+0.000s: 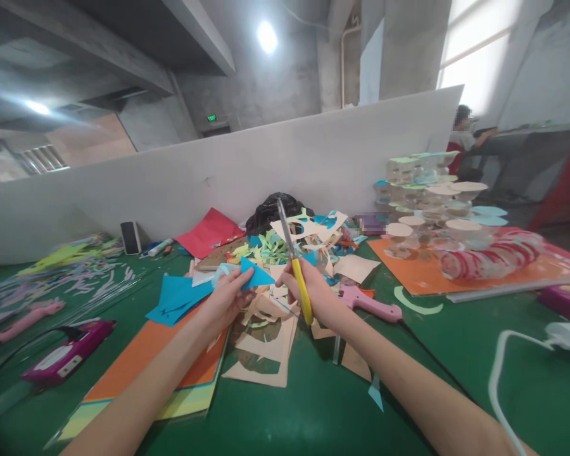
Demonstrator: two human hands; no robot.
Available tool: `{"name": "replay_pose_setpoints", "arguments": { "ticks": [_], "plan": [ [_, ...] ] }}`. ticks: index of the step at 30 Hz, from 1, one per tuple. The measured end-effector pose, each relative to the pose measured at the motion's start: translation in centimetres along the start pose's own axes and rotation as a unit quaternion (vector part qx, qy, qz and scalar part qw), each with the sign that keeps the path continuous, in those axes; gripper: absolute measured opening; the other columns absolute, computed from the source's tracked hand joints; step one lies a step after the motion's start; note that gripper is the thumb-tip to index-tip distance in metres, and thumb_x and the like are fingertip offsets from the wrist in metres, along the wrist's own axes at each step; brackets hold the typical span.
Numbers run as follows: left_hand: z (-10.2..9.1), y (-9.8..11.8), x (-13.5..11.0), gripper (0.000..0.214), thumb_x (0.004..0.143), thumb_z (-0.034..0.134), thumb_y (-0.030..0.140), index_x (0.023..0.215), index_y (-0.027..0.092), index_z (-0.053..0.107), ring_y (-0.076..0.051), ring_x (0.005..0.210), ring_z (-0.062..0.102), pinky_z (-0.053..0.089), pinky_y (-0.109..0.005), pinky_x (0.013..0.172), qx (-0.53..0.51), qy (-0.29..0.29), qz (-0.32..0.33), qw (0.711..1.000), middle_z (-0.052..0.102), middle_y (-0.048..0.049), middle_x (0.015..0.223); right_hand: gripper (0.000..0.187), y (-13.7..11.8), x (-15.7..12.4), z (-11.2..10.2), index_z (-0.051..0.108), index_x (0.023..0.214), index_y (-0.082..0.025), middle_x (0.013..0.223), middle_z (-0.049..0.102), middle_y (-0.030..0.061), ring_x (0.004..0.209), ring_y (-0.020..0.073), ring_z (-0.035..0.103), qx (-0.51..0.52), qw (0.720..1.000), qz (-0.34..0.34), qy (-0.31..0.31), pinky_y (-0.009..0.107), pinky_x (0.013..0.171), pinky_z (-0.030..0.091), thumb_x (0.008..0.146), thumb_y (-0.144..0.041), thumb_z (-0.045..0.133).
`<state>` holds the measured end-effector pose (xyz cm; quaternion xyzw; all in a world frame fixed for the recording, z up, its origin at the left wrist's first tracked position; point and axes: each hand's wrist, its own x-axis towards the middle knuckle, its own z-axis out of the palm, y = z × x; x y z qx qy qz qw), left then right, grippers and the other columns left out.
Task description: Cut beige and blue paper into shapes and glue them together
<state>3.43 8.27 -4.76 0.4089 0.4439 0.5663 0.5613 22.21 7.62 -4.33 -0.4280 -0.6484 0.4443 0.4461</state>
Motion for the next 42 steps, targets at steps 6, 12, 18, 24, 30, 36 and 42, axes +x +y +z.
{"name": "replay_pose_setpoints", "arguments": {
  "ticks": [6,12,18,24,30,36,42],
  "plan": [
    [0.1,0.3,0.0,0.042,0.059,0.083,0.039,0.079,0.020,0.051,-0.008,0.045,0.053,0.034,-0.016,0.037,-0.012,0.051,0.045,0.998,0.057,0.0068,0.057,0.028,0.6,0.2,-0.7,0.050,0.083,-0.022,0.058,0.052,-0.0057,0.047,0.0123,0.049,-0.027,0.998,0.046,0.023,0.025,0.046,0.039,0.078,-0.046,0.064],
    [0.0,1.3,-1.1,0.028,0.076,0.068,0.039,0.076,0.022,0.046,-0.007,0.043,0.045,0.036,-0.018,0.040,0.042,0.111,0.222,0.968,0.050,0.0082,0.056,0.031,1.2,0.0,-0.3,0.054,0.083,-0.020,0.072,0.062,0.0018,0.061,0.0164,0.058,-0.267,0.962,0.057,0.012,0.025,0.051,0.039,0.086,-0.050,0.054],
    [0.0,0.3,-0.9,0.027,0.078,0.068,0.041,0.083,0.022,0.050,-0.008,0.046,0.047,0.038,-0.019,0.042,0.127,0.114,0.205,0.964,0.047,0.0070,0.063,0.022,0.7,-0.1,2.1,0.061,0.095,-0.014,0.086,0.072,0.0117,0.080,0.0245,0.068,-0.438,0.898,0.029,-0.003,0.028,0.061,0.045,0.089,-0.036,0.058],
    [0.3,-0.4,-0.8,0.032,0.079,0.065,0.049,0.074,0.021,0.051,-0.012,0.043,0.051,0.040,-0.022,0.038,0.141,0.013,0.155,0.978,0.052,0.0042,0.055,0.016,0.6,-0.6,2.8,0.064,0.100,-0.010,0.100,0.070,0.0206,0.096,0.0319,0.065,-0.526,0.849,-0.041,0.017,0.035,0.073,0.048,0.092,-0.022,0.055],
    [0.4,-0.3,-1.1,0.035,0.078,0.067,0.050,0.067,0.019,0.053,-0.009,0.041,0.047,0.038,-0.020,0.037,0.107,0.022,0.106,0.988,0.049,0.0046,0.052,0.026,1.4,-0.5,1.8,0.058,0.118,-0.013,0.110,0.066,0.0159,0.100,0.0298,0.061,-0.512,0.814,-0.269,0.061,0.040,0.083,0.050,0.094,-0.023,0.054],
    [0.2,-1.1,-1.0,0.030,0.066,0.077,0.043,0.071,0.018,0.062,-0.008,0.048,0.047,0.038,-0.020,0.042,0.083,0.005,0.043,0.996,0.053,0.0038,0.060,0.029,2.3,-0.1,0.8,0.062,0.114,-0.021,0.111,0.067,0.0103,0.102,0.0248,0.057,-0.400,0.806,-0.436,0.008,0.041,0.089,0.048,0.096,-0.010,0.043],
    [0.4,-1.3,-1.2,0.025,0.070,0.072,0.041,0.067,0.017,0.066,-0.013,0.059,0.054,0.042,-0.022,0.051,0.117,-0.022,0.074,0.990,0.060,-0.0004,0.066,0.020,2.1,0.0,0.7,0.067,0.097,-0.022,0.099,0.067,0.0084,0.095,0.0230,0.056,-0.290,0.881,-0.374,0.010,0.040,0.089,0.047,0.099,-0.026,0.048]
  ]
}}
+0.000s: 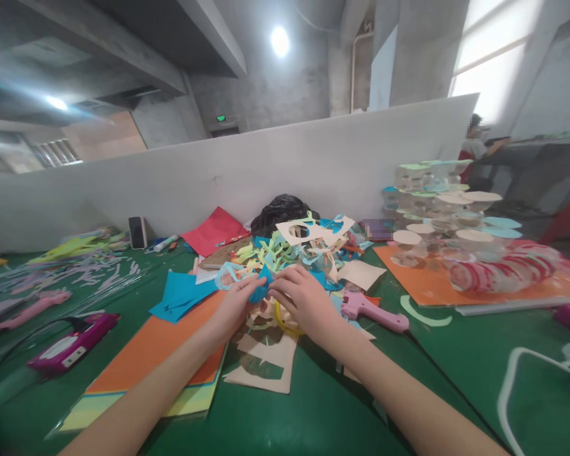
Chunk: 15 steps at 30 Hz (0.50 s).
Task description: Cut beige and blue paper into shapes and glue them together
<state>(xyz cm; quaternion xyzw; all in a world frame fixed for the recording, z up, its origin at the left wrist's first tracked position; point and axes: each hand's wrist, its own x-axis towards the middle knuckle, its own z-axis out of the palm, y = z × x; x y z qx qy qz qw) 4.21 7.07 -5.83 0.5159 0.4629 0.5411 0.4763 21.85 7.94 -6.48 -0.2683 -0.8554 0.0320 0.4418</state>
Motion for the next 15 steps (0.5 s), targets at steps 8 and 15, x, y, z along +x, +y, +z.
{"name": "replay_pose_setpoints", "arguments": {
  "ticks": [8,15],
  "plan": [
    [0.9,1.1,-1.0,0.025,0.078,0.060,0.040,0.074,0.018,0.071,-0.015,0.058,0.058,0.047,-0.024,0.055,0.090,-0.049,0.014,0.995,0.066,-0.0026,0.073,0.021,-0.9,0.5,-0.5,0.059,0.079,-0.021,0.089,0.061,0.0037,0.086,0.0192,0.059,0.180,0.958,0.220,0.026,0.033,0.080,0.047,0.094,-0.031,0.048],
    [1.0,0.8,-1.1,0.024,0.075,0.064,0.039,0.065,0.018,0.066,-0.017,0.067,0.058,0.047,-0.024,0.058,0.073,0.014,0.033,0.997,0.064,-0.0021,0.071,0.012,-0.8,0.3,0.0,0.059,0.084,-0.022,0.088,0.060,0.0022,0.081,0.0176,0.057,0.184,0.957,0.225,0.020,0.032,0.077,0.047,0.090,-0.029,0.051]
  ]
}}
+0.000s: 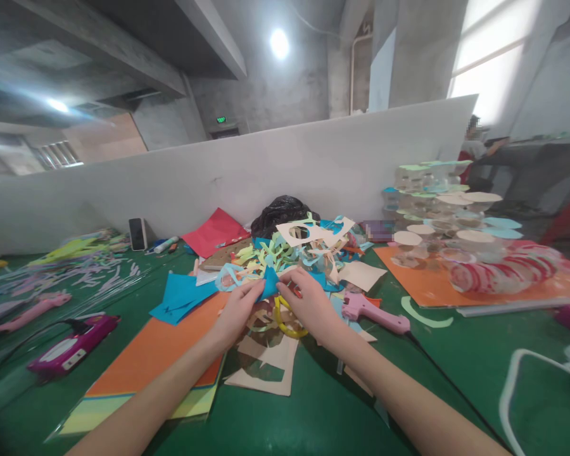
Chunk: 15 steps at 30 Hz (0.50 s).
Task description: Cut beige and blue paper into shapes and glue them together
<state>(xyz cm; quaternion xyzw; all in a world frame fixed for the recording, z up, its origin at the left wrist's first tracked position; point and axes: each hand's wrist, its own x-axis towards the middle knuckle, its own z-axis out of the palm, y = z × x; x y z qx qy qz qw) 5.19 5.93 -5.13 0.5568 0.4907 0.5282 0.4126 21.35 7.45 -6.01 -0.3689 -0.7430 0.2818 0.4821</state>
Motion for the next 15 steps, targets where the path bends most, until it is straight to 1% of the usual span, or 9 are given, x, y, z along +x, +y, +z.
{"name": "replay_pose_setpoints", "arguments": {
  "ticks": [2,4,6,8,11,13,15],
  "plan": [
    [-0.1,-0.1,0.1,0.025,0.075,0.065,0.040,0.066,0.017,0.066,-0.018,0.071,0.058,0.047,-0.024,0.061,-0.012,0.011,0.004,1.000,0.065,-0.0026,0.072,0.008,0.3,0.0,0.1,0.058,0.088,-0.022,0.090,0.059,0.0025,0.083,0.0175,0.058,0.003,1.000,-0.017,-0.008,0.033,0.080,0.048,0.089,-0.027,0.052],
    [-0.1,-0.1,0.2,0.026,0.076,0.066,0.042,0.066,0.017,0.066,-0.017,0.069,0.058,0.048,-0.024,0.062,-0.040,0.013,-0.006,0.999,0.065,-0.0026,0.070,0.008,0.5,0.0,0.1,0.058,0.093,-0.021,0.096,0.059,0.0039,0.089,0.0178,0.058,0.008,0.999,-0.040,-0.028,0.034,0.083,0.048,0.087,-0.021,0.052],
    [-0.1,0.0,0.3,0.027,0.074,0.068,0.043,0.068,0.017,0.066,-0.015,0.063,0.056,0.047,-0.024,0.059,-0.083,0.018,-0.030,0.996,0.063,-0.0022,0.068,0.020,0.6,0.0,-0.2,0.057,0.099,-0.022,0.105,0.058,0.0059,0.098,0.0190,0.058,0.001,0.996,-0.074,-0.055,0.036,0.087,0.049,0.083,-0.012,0.051],
    [-0.1,0.2,0.3,0.026,0.070,0.071,0.042,0.069,0.017,0.066,-0.014,0.060,0.054,0.047,-0.024,0.056,-0.125,0.021,-0.057,0.990,0.062,-0.0018,0.067,0.028,0.6,0.1,-0.6,0.058,0.103,-0.022,0.111,0.057,0.0079,0.106,0.0207,0.057,-0.034,0.990,-0.116,-0.073,0.038,0.090,0.049,0.083,-0.006,0.048],
    [0.0,0.3,0.2,0.028,0.066,0.074,0.042,0.067,0.016,0.065,-0.013,0.059,0.053,0.047,-0.023,0.053,-0.149,-0.004,-0.082,0.985,0.060,-0.0017,0.066,0.023,0.8,0.2,-1.2,0.061,0.103,-0.021,0.108,0.061,0.0098,0.103,0.0225,0.059,-0.115,0.974,-0.184,-0.067,0.040,0.089,0.049,0.092,-0.011,0.045],
    [0.1,0.2,0.1,0.028,0.065,0.075,0.041,0.067,0.015,0.066,-0.015,0.066,0.056,0.049,-0.023,0.056,-0.140,-0.018,-0.082,0.987,0.061,-0.0034,0.071,0.018,1.0,0.3,-1.4,0.064,0.099,-0.021,0.103,0.064,0.0104,0.098,0.0233,0.060,-0.155,0.960,-0.225,-0.059,0.040,0.084,0.050,0.096,-0.018,0.047],
    [0.1,-0.1,0.1,0.027,0.066,0.074,0.041,0.070,0.015,0.068,-0.016,0.074,0.057,0.050,-0.023,0.060,-0.129,-0.017,-0.079,0.988,0.063,-0.0047,0.077,0.019,1.2,0.4,-1.3,0.067,0.095,-0.020,0.101,0.065,0.0111,0.095,0.0242,0.060,-0.174,0.951,-0.248,-0.057,0.039,0.082,0.051,0.097,-0.024,0.048]
  ]
}}
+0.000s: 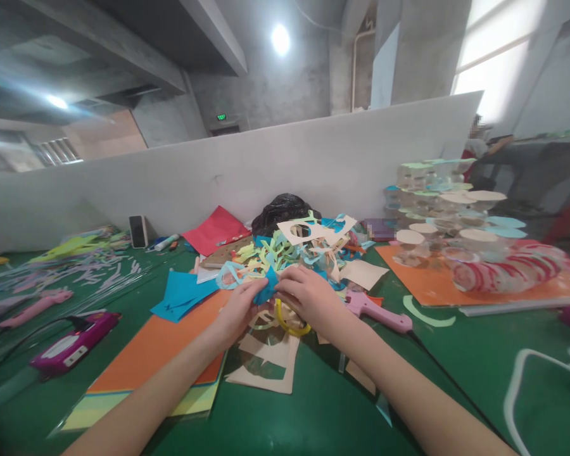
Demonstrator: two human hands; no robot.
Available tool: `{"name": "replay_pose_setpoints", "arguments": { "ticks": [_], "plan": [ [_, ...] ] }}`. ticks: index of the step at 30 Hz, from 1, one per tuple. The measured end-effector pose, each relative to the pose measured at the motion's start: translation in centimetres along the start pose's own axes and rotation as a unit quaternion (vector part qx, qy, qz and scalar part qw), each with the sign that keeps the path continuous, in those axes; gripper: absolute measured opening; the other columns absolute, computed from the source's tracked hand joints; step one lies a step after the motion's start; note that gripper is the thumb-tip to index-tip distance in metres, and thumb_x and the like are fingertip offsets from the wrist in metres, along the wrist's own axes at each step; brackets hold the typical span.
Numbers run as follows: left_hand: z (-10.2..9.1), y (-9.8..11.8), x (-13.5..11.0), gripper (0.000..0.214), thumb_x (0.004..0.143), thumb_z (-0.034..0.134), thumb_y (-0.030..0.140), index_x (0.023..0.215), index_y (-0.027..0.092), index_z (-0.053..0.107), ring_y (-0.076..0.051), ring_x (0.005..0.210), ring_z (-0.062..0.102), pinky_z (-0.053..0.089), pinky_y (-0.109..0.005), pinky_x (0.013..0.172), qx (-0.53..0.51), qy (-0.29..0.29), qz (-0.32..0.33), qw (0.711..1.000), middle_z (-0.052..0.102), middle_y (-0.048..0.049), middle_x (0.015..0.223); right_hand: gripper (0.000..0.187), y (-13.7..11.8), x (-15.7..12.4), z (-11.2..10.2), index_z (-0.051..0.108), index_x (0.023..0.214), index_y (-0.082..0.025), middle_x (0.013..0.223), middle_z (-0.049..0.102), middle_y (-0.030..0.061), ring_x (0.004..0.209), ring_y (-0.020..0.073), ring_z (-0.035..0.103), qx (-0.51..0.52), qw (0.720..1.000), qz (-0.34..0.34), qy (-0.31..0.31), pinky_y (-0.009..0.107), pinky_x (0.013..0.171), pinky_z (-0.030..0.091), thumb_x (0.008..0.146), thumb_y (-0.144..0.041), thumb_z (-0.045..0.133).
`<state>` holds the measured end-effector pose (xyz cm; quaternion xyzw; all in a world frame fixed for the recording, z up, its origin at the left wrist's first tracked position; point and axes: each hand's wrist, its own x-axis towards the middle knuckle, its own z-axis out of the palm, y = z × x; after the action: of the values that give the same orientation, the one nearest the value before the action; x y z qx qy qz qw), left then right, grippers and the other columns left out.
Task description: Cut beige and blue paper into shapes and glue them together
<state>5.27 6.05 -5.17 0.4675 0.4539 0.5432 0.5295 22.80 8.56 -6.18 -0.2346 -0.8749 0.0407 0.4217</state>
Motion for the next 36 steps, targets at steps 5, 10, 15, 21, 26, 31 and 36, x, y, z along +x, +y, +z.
{"name": "replay_pose_setpoints", "arguments": {
  "ticks": [5,10,15,21,26,31,36],
  "plan": [
    [-0.3,-0.3,0.1,0.026,0.072,0.070,0.041,0.069,0.016,0.067,-0.017,0.073,0.058,0.048,-0.023,0.060,0.060,0.004,0.035,0.998,0.063,-0.0037,0.074,0.020,-0.8,0.4,0.1,0.065,0.080,-0.021,0.092,0.064,0.0060,0.090,0.0205,0.061,0.095,0.988,0.122,0.000,0.035,0.082,0.049,0.094,-0.027,0.052],
    [-0.3,-0.3,0.0,0.024,0.078,0.064,0.042,0.070,0.019,0.068,-0.019,0.067,0.061,0.047,-0.025,0.057,0.140,-0.006,0.056,0.989,0.066,-0.0031,0.073,0.023,-1.5,0.6,0.0,0.058,0.070,-0.021,0.078,0.058,0.0006,0.076,0.0172,0.058,0.170,0.950,0.263,-0.002,0.031,0.074,0.046,0.089,-0.034,0.054],
    [0.0,0.0,-0.4,0.028,0.085,0.056,0.043,0.073,0.020,0.068,-0.020,0.072,0.061,0.046,-0.026,0.066,0.204,0.008,0.094,0.974,0.067,-0.0030,0.075,0.020,-1.3,0.6,0.3,0.060,0.075,-0.021,0.074,0.059,-0.0005,0.070,0.0161,0.055,0.218,0.916,0.336,0.006,0.028,0.063,0.043,0.085,-0.038,0.056],
    [0.2,0.3,-0.7,0.029,0.087,0.054,0.041,0.067,0.020,0.061,-0.017,0.067,0.053,0.039,-0.024,0.063,0.302,-0.034,0.149,0.941,0.059,0.0007,0.066,0.016,-0.9,0.4,1.1,0.053,0.083,-0.021,0.077,0.057,-0.0018,0.070,0.0147,0.056,0.280,0.894,0.347,0.040,0.028,0.065,0.045,0.081,-0.035,0.059],
    [0.1,0.0,-0.6,0.032,0.089,0.051,0.040,0.065,0.020,0.058,-0.016,0.063,0.053,0.037,-0.025,0.061,0.322,-0.030,0.157,0.933,0.059,0.0011,0.063,0.015,-0.5,0.3,1.7,0.050,0.088,-0.021,0.085,0.057,-0.0007,0.075,0.0149,0.058,0.288,0.898,0.328,0.054,0.028,0.065,0.048,0.081,-0.031,0.059],
    [0.0,-0.2,-0.5,0.036,0.091,0.049,0.042,0.062,0.020,0.053,-0.015,0.061,0.052,0.037,-0.025,0.059,0.341,-0.035,0.159,0.926,0.057,0.0020,0.060,0.016,-0.7,0.4,1.4,0.054,0.089,-0.021,0.086,0.058,-0.0001,0.078,0.0158,0.058,0.293,0.899,0.322,0.039,0.030,0.070,0.048,0.082,-0.035,0.058],
    [-0.2,0.0,-0.6,0.036,0.093,0.044,0.045,0.070,0.020,0.051,-0.015,0.063,0.053,0.038,-0.025,0.061,0.356,-0.047,0.150,0.921,0.055,0.0031,0.064,0.027,-0.7,0.5,1.3,0.058,0.092,-0.021,0.087,0.061,0.0013,0.084,0.0179,0.058,0.342,0.890,0.299,0.042,0.032,0.079,0.046,0.086,-0.047,0.055]
  ]
}}
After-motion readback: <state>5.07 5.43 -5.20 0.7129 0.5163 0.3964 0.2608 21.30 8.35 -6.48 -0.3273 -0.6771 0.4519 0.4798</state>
